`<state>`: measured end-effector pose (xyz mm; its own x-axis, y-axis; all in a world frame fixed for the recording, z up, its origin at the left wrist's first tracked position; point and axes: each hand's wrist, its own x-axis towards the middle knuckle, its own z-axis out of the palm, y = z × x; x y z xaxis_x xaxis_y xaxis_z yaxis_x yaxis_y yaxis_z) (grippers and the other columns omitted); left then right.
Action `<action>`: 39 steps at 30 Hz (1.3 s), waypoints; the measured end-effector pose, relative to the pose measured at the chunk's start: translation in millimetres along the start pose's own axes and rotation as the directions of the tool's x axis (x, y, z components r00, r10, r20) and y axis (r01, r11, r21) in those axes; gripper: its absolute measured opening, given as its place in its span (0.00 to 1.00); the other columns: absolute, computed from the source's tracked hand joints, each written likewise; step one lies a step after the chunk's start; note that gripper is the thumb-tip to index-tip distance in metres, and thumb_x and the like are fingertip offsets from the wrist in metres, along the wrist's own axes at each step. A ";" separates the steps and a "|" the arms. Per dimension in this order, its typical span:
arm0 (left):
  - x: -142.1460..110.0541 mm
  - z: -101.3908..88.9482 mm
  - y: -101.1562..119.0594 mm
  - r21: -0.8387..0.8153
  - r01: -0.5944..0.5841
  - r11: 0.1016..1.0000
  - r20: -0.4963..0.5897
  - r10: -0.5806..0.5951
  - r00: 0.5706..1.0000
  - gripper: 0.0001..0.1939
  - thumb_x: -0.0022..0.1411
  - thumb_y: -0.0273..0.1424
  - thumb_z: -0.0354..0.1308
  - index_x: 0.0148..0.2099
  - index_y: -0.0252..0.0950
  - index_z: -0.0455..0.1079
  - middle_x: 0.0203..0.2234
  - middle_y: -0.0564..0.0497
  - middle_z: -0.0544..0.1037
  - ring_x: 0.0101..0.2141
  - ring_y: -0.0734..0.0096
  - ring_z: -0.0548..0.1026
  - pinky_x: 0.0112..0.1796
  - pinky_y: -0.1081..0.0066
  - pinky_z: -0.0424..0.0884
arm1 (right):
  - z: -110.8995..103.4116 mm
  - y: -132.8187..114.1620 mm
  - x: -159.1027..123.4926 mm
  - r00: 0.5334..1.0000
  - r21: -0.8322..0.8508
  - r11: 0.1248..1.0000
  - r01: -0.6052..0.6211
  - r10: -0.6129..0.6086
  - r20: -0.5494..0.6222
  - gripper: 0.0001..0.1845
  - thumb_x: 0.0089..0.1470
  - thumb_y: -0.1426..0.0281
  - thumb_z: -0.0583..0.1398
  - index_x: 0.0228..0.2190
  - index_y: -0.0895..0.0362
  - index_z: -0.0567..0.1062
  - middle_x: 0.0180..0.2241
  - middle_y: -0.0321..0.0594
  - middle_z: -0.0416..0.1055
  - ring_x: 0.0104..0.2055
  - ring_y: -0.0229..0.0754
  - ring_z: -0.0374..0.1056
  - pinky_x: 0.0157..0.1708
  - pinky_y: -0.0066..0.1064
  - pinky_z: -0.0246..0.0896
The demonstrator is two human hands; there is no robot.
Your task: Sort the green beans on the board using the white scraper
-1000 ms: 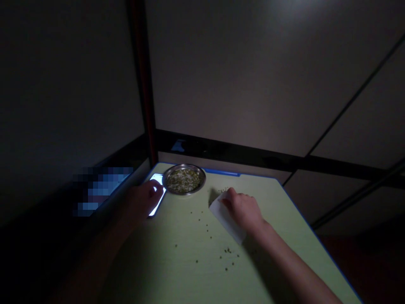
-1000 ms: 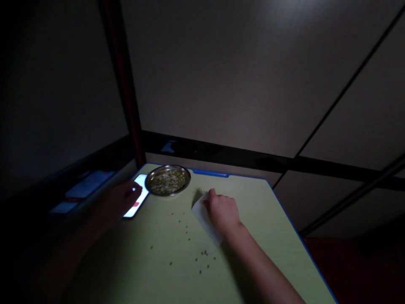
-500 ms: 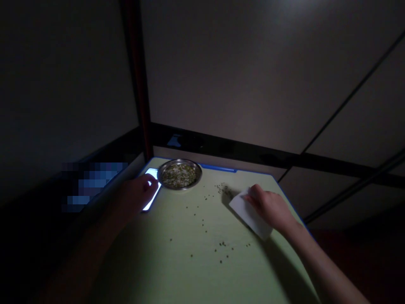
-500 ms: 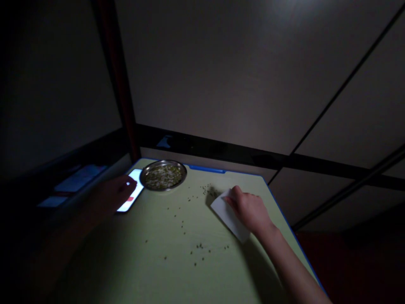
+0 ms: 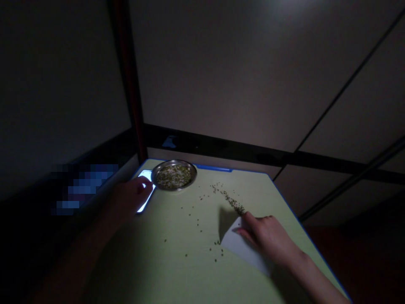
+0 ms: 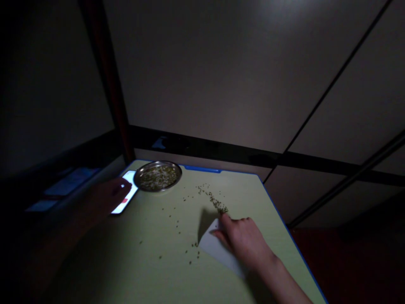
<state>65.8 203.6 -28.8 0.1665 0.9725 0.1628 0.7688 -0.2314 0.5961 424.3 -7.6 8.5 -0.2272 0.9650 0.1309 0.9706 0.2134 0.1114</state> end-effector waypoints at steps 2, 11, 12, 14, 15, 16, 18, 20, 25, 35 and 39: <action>-0.3 -1.7 1.6 0.024 0.001 1.000 -0.002 -0.001 1.000 0.18 0.63 0.43 0.48 0.39 0.36 0.71 0.21 0.55 0.75 0.23 0.71 0.70 0.27 0.74 0.58 | -1.0 -4.6 8.3 1.000 0.001 1.000 0.003 -0.003 0.007 0.18 0.68 0.56 0.50 0.36 0.56 0.68 0.25 0.38 0.78 0.24 0.43 0.74 0.24 0.34 0.43; -4.0 -7.3 10.1 0.032 0.007 0.999 -0.020 -0.006 1.000 0.17 0.63 0.42 0.47 0.38 0.36 0.71 0.20 0.55 0.73 0.22 0.71 0.68 0.26 0.73 0.57 | 8.5 -0.8 39.8 0.994 -0.022 0.995 -0.095 0.096 0.050 0.20 0.68 0.53 0.47 0.38 0.55 0.69 0.29 0.41 0.79 0.28 0.45 0.75 0.25 0.33 0.46; -4.0 -7.5 10.7 0.023 0.014 1.000 -0.015 -0.013 1.000 0.17 0.63 0.43 0.47 0.38 0.36 0.71 0.20 0.55 0.72 0.21 0.71 0.68 0.25 0.73 0.57 | 9.8 2.5 43.3 0.991 -0.027 0.993 -0.118 0.120 0.058 0.20 0.68 0.53 0.47 0.39 0.54 0.69 0.30 0.41 0.79 0.29 0.45 0.75 0.26 0.32 0.47; -3.8 -8.2 12.1 0.007 0.031 0.999 -0.010 -0.031 0.999 0.17 0.63 0.43 0.48 0.37 0.36 0.71 0.19 0.56 0.71 0.21 0.71 0.68 0.25 0.73 0.57 | 12.2 10.5 50.6 0.982 -0.043 0.984 -0.173 0.176 0.076 0.20 0.67 0.53 0.47 0.39 0.54 0.68 0.31 0.42 0.79 0.31 0.46 0.76 0.27 0.32 0.49; -3.7 -8.6 12.8 0.004 0.043 0.999 -0.007 -0.043 0.999 0.17 0.62 0.43 0.48 0.37 0.37 0.70 0.19 0.56 0.71 0.21 0.71 0.68 0.25 0.73 0.57 | 13.4 15.1 54.4 0.975 -0.055 0.978 -0.202 0.207 0.085 0.20 0.67 0.53 0.47 0.40 0.54 0.68 0.32 0.43 0.79 0.33 0.46 0.76 0.27 0.31 0.50; -3.7 -8.9 13.4 0.001 0.053 0.999 -0.004 -0.053 0.999 0.17 0.62 0.43 0.48 0.37 0.37 0.70 0.18 0.56 0.70 0.21 0.71 0.68 0.25 0.73 0.57 | 14.5 19.9 58.3 0.967 -0.070 0.970 -0.231 0.237 0.093 0.20 0.67 0.53 0.47 0.40 0.54 0.68 0.33 0.43 0.79 0.34 0.47 0.76 0.28 0.31 0.51; -3.4 -9.5 14.1 -0.001 0.060 0.998 0.007 -0.060 0.998 0.17 0.62 0.43 0.47 0.37 0.37 0.70 0.18 0.56 0.70 0.21 0.70 0.68 0.25 0.73 0.58 | 16.9 30.0 65.9 0.949 -0.104 0.952 -0.288 0.298 0.101 0.20 0.67 0.53 0.47 0.42 0.54 0.68 0.34 0.45 0.79 0.36 0.48 0.76 0.29 0.32 0.53; -2.9 -9.4 13.6 0.002 0.055 0.998 0.007 -0.055 0.998 0.17 0.61 0.43 0.47 0.37 0.37 0.70 0.18 0.56 0.71 0.21 0.70 0.68 0.25 0.72 0.59 | 19.7 40.1 72.7 0.930 -0.139 0.931 -0.338 0.353 0.105 0.21 0.67 0.52 0.47 0.43 0.54 0.68 0.36 0.47 0.79 0.37 0.49 0.76 0.30 0.32 0.55; -1.7 -8.9 9.9 0.022 0.047 0.999 -0.001 -0.047 0.999 0.18 0.62 0.44 0.46 0.36 0.37 0.70 0.19 0.54 0.72 0.22 0.68 0.70 0.26 0.71 0.60 | 24.2 63.4 82.1 0.903 -0.189 0.898 -0.398 0.420 0.095 0.22 0.67 0.51 0.46 0.44 0.54 0.67 0.37 0.48 0.79 0.38 0.51 0.76 0.31 0.32 0.56; -5.1 -11.0 11.6 0.022 -0.008 1.000 -0.028 0.009 1.000 0.17 0.62 0.43 0.46 0.36 0.38 0.70 0.19 0.54 0.72 0.22 0.70 0.69 0.26 0.71 0.60 | -6.9 43.5 118.7 0.925 -0.050 0.926 -0.373 0.376 0.060 0.20 0.67 0.54 0.47 0.46 0.55 0.68 0.41 0.49 0.78 0.43 0.49 0.75 0.34 0.32 0.58; -3.0 -6.7 6.7 -0.028 0.019 0.999 -0.043 -0.021 0.999 0.17 0.62 0.45 0.46 0.35 0.39 0.69 0.18 0.54 0.71 0.21 0.70 0.68 0.25 0.71 0.59 | -9.6 11.6 148.7 0.916 -0.064 0.918 -0.391 0.395 0.069 0.18 0.68 0.58 0.48 0.49 0.57 0.67 0.43 0.53 0.77 0.43 0.50 0.75 0.35 0.33 0.61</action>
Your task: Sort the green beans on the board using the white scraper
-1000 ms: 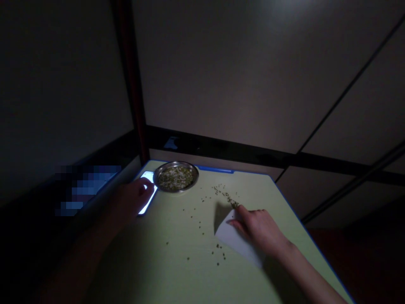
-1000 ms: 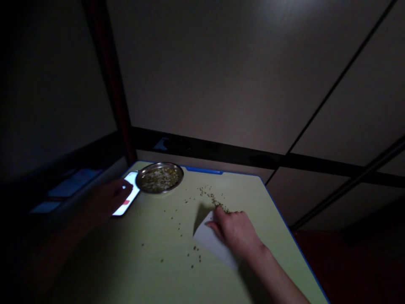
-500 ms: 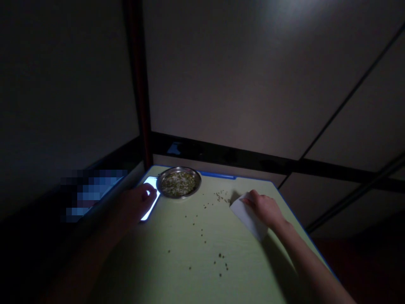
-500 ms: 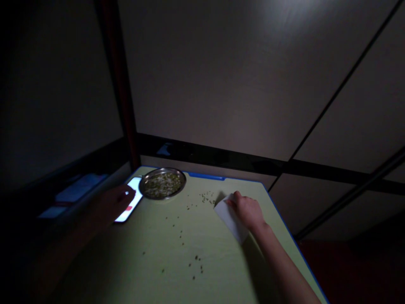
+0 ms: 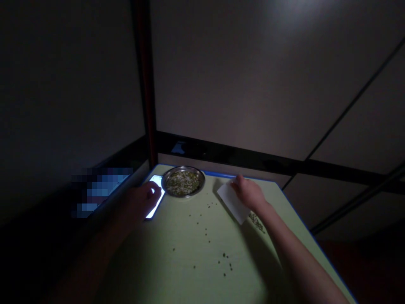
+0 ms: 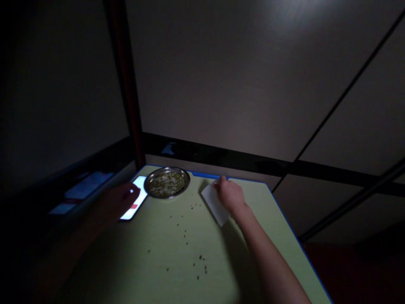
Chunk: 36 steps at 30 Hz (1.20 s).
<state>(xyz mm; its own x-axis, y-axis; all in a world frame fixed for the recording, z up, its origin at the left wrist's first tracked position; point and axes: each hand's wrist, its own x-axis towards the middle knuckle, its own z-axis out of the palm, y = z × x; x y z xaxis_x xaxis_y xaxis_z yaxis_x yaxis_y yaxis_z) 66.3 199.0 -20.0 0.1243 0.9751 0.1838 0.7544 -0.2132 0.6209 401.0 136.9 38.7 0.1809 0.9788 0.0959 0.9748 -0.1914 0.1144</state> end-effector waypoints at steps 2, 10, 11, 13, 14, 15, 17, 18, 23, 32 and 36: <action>0.6 1.0 -1.9 0.006 -0.004 1.000 -0.012 0.004 1.000 0.18 0.61 0.45 0.46 0.34 0.39 0.69 0.18 0.55 0.71 0.21 0.70 0.69 0.25 0.71 0.59 | 0.2 -14.6 7.7 1.000 -0.007 1.000 -0.015 0.015 -0.007 0.18 0.68 0.60 0.48 0.49 0.58 0.67 0.42 0.54 0.77 0.43 0.51 0.75 0.36 0.35 0.63; -1.6 -2.4 1.1 0.017 -0.040 0.999 -0.016 0.041 0.999 0.17 0.62 0.44 0.46 0.35 0.38 0.70 0.18 0.54 0.73 0.21 0.70 0.70 0.24 0.71 0.59 | -2.8 -46.9 29.9 0.999 0.032 0.999 0.039 -0.038 -0.015 0.18 0.69 0.60 0.47 0.49 0.58 0.67 0.44 0.54 0.77 0.45 0.50 0.75 0.41 0.37 0.65; -1.8 -2.6 1.1 0.024 -0.040 0.999 -0.024 0.040 0.999 0.17 0.62 0.43 0.47 0.35 0.38 0.70 0.18 0.55 0.72 0.20 0.70 0.69 0.24 0.71 0.59 | -3.2 -50.6 31.1 0.999 0.032 0.998 0.050 -0.049 -0.016 0.18 0.68 0.60 0.47 0.49 0.58 0.67 0.44 0.54 0.77 0.46 0.50 0.75 0.42 0.37 0.65; -2.6 -3.1 1.3 0.022 -0.045 0.999 -0.032 0.046 0.998 0.17 0.62 0.43 0.47 0.34 0.38 0.70 0.17 0.55 0.71 0.20 0.71 0.68 0.24 0.71 0.57 | -3.2 -57.4 32.7 0.998 0.029 0.997 0.068 -0.068 -0.003 0.18 0.68 0.61 0.47 0.50 0.58 0.67 0.44 0.54 0.77 0.46 0.51 0.75 0.42 0.38 0.65; -3.2 -3.6 1.8 0.011 -0.051 0.999 -0.031 0.051 0.998 0.17 0.62 0.43 0.47 0.34 0.38 0.70 0.17 0.55 0.70 0.20 0.71 0.67 0.24 0.71 0.57 | -3.1 -60.4 33.1 0.997 0.027 0.997 0.076 -0.076 0.007 0.18 0.68 0.62 0.47 0.50 0.58 0.67 0.44 0.54 0.77 0.46 0.51 0.75 0.42 0.38 0.65; -3.9 -4.3 2.6 0.001 -0.052 0.999 -0.028 0.052 0.998 0.17 0.62 0.43 0.47 0.33 0.38 0.70 0.17 0.55 0.70 0.20 0.71 0.67 0.24 0.71 0.57 | -2.8 -62.9 33.4 0.996 0.025 0.996 0.082 -0.083 0.015 0.17 0.68 0.62 0.47 0.51 0.58 0.67 0.44 0.55 0.77 0.46 0.51 0.75 0.42 0.39 0.66; -5.2 -6.0 5.1 -0.009 -0.046 0.999 -0.027 0.046 0.999 0.16 0.62 0.43 0.47 0.33 0.39 0.69 0.17 0.55 0.69 0.20 0.71 0.67 0.24 0.72 0.56 | -2.2 -66.3 33.6 0.996 0.020 0.996 0.087 -0.088 0.020 0.17 0.68 0.63 0.48 0.51 0.58 0.67 0.44 0.55 0.77 0.46 0.51 0.75 0.42 0.39 0.66; -5.8 -6.9 6.5 -0.005 -0.041 0.999 -0.030 0.040 0.999 0.16 0.62 0.43 0.47 0.33 0.39 0.69 0.17 0.55 0.69 0.20 0.71 0.67 0.24 0.72 0.56 | -1.9 -67.2 33.4 0.996 0.017 0.996 0.087 -0.087 0.021 0.17 0.68 0.63 0.48 0.51 0.59 0.67 0.45 0.56 0.77 0.46 0.52 0.75 0.42 0.38 0.66; -6.8 -9.1 11.7 0.026 -0.045 0.999 -0.036 0.046 0.998 0.16 0.62 0.42 0.47 0.33 0.39 0.70 0.18 0.55 0.71 0.20 0.72 0.68 0.24 0.72 0.57 | -0.1 -67.7 28.9 0.994 0.011 0.994 0.108 -0.108 0.020 0.17 0.68 0.62 0.48 0.50 0.58 0.67 0.43 0.55 0.77 0.45 0.52 0.76 0.40 0.38 0.67; -5.5 -8.0 12.4 -0.004 -0.014 1.000 -0.047 0.014 0.999 0.14 0.60 0.42 0.49 0.32 0.39 0.69 0.17 0.56 0.70 0.21 0.71 0.68 0.25 0.72 0.58 | 2.2 -60.9 13.3 0.971 0.015 0.971 0.237 -0.237 0.028 0.18 0.68 0.60 0.48 0.50 0.58 0.67 0.44 0.52 0.77 0.47 0.51 0.75 0.41 0.35 0.64; -4.8 -6.4 10.1 -0.061 0.005 0.998 -0.055 -0.008 0.998 0.14 0.59 0.42 0.49 0.31 0.40 0.69 0.16 0.56 0.70 0.20 0.71 0.68 0.24 0.72 0.59 | 3.7 -56.9 13.5 0.966 0.000 0.967 0.253 -0.253 0.061 0.20 0.69 0.57 0.47 0.49 0.57 0.67 0.44 0.51 0.77 0.47 0.51 0.74 0.41 0.35 0.64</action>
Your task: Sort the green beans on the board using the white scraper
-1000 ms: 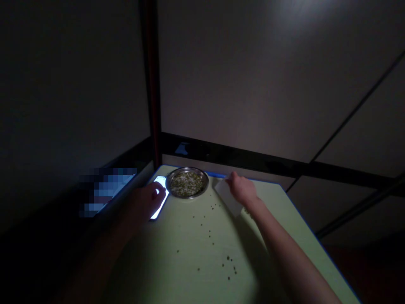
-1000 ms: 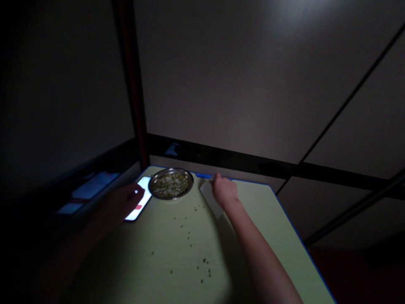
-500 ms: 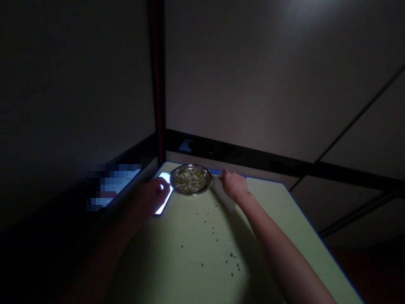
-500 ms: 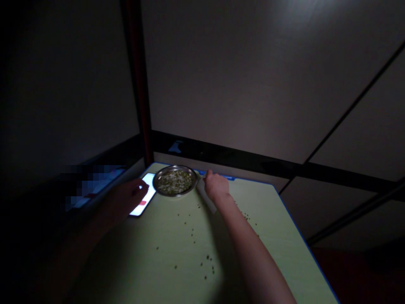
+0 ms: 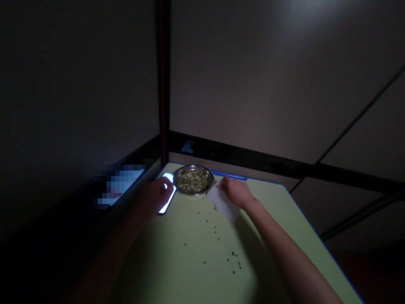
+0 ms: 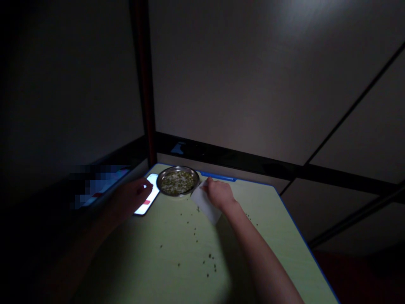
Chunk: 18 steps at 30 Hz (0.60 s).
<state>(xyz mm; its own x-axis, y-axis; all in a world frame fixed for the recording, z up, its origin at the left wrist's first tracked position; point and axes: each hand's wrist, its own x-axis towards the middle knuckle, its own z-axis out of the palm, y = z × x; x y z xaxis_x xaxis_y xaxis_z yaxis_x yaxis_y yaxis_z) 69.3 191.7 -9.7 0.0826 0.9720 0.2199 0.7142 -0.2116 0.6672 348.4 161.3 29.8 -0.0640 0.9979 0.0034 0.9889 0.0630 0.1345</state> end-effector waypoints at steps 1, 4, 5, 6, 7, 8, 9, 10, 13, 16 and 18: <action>0.0 0.1 -0.4 -0.011 0.003 1.000 0.005 -0.003 1.000 0.14 0.59 0.42 0.49 0.31 0.40 0.69 0.16 0.56 0.70 0.20 0.71 0.68 0.24 0.72 0.59 | 1.0 0.2 0.1 1.000 -0.001 1.000 0.003 -0.003 0.007 0.21 0.68 0.56 0.46 0.49 0.56 0.67 0.44 0.51 0.77 0.47 0.51 0.74 0.41 0.35 0.64; -0.1 -0.2 -1.1 -0.012 0.006 1.000 0.012 -0.005 1.000 0.13 0.59 0.42 0.49 0.32 0.40 0.69 0.16 0.57 0.69 0.19 0.72 0.68 0.24 0.72 0.58 | 5.3 -2.1 -1.0 1.000 -0.002 1.000 0.013 -0.013 0.013 0.23 0.68 0.53 0.45 0.49 0.55 0.67 0.43 0.50 0.78 0.46 0.50 0.74 0.40 0.35 0.63; 0.0 -0.5 -1.2 -0.005 -0.001 1.000 0.008 0.001 1.000 0.13 0.59 0.42 0.49 0.32 0.40 0.69 0.16 0.57 0.69 0.19 0.72 0.67 0.23 0.72 0.57 | 6.6 -3.8 -2.3 1.000 -0.002 1.000 0.014 -0.014 0.010 0.23 0.68 0.53 0.44 0.48 0.55 0.67 0.43 0.49 0.78 0.46 0.50 0.74 0.39 0.34 0.63; 0.0 -0.8 -1.3 0.002 -0.009 1.000 0.003 0.009 1.000 0.13 0.59 0.42 0.49 0.32 0.40 0.69 0.16 0.57 0.69 0.19 0.72 0.66 0.23 0.72 0.56 | 7.4 -5.7 -4.3 1.000 -0.001 1.000 0.014 -0.014 0.009 0.23 0.68 0.52 0.44 0.48 0.55 0.67 0.43 0.49 0.78 0.45 0.50 0.75 0.39 0.34 0.62; -0.1 -1.2 -1.3 0.005 -0.016 1.000 0.001 0.016 1.000 0.13 0.60 0.42 0.49 0.32 0.40 0.69 0.16 0.57 0.69 0.19 0.72 0.66 0.24 0.72 0.56 | 7.6 -7.7 -7.2 1.000 0.004 1.000 0.015 -0.015 0.009 0.23 0.68 0.53 0.44 0.48 0.54 0.67 0.42 0.49 0.78 0.45 0.50 0.75 0.38 0.34 0.62; -0.3 -1.7 -1.2 0.009 -0.018 1.000 0.000 0.018 1.000 0.14 0.60 0.42 0.49 0.32 0.40 0.69 0.15 0.57 0.68 0.19 0.72 0.66 0.24 0.72 0.56 | 6.7 -9.5 -10.9 1.000 0.013 1.000 0.018 -0.018 0.012 0.22 0.68 0.53 0.44 0.48 0.54 0.67 0.42 0.48 0.78 0.44 0.49 0.75 0.38 0.33 0.61; -0.6 -2.3 -0.9 0.015 -0.019 1.000 0.001 0.019 1.000 0.14 0.60 0.42 0.49 0.32 0.40 0.69 0.15 0.56 0.68 0.19 0.72 0.66 0.24 0.72 0.56 | 4.7 -10.9 -15.6 1.000 0.028 0.999 0.026 -0.027 0.017 0.21 0.69 0.53 0.45 0.47 0.54 0.67 0.42 0.48 0.78 0.43 0.49 0.75 0.37 0.33 0.60; -1.0 -3.0 -0.4 0.022 -0.020 1.000 0.003 0.020 1.000 0.14 0.60 0.42 0.48 0.32 0.40 0.69 0.16 0.56 0.68 0.20 0.71 0.67 0.24 0.72 0.56 | 1.6 -11.6 -21.2 0.999 0.051 0.998 0.040 -0.041 0.017 0.20 0.69 0.54 0.46 0.47 0.54 0.68 0.41 0.48 0.78 0.43 0.48 0.75 0.36 0.32 0.59; -2.8 -5.2 1.8 0.048 -0.032 0.998 0.003 0.032 0.999 0.13 0.61 0.40 0.48 0.32 0.40 0.69 0.18 0.55 0.70 0.21 0.71 0.68 0.25 0.71 0.56 | -13.0 -9.7 -42.0 0.993 0.155 0.981 0.116 -0.110 -0.046 0.16 0.69 0.57 0.48 0.45 0.54 0.68 0.39 0.46 0.78 0.40 0.45 0.74 0.35 0.30 0.57; -3.7 -6.1 3.2 0.065 -0.042 0.997 -0.005 0.042 0.999 0.12 0.61 0.38 0.48 0.33 0.40 0.69 0.20 0.54 0.72 0.22 0.71 0.69 0.25 0.71 0.57 | -27.2 -6.3 -62.4 0.967 0.246 0.938 0.244 -0.216 -0.134 0.14 0.69 0.60 0.49 0.42 0.54 0.70 0.35 0.42 0.78 0.35 0.42 0.73 0.33 0.29 0.55; -3.5 -5.5 3.1 0.080 -0.056 0.995 -0.009 0.057 0.998 0.12 0.61 0.38 0.48 0.33 0.39 0.70 0.20 0.54 0.72 0.22 0.71 0.69 0.26 0.71 0.56 | -31.7 -7.6 -71.4 0.941 0.285 0.899 0.332 -0.296 -0.163 0.15 0.69 0.61 0.48 0.41 0.54 0.72 0.33 0.40 0.78 0.33 0.41 0.72 0.33 0.28 0.55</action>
<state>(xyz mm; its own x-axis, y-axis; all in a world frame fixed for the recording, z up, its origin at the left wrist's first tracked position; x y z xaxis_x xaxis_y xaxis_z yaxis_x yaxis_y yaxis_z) 67.3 187.1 -4.5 0.1166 0.9575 0.2638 0.7618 -0.2567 0.5948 341.2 89.2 59.9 -0.3750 0.9185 0.1252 0.9060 0.3917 -0.1601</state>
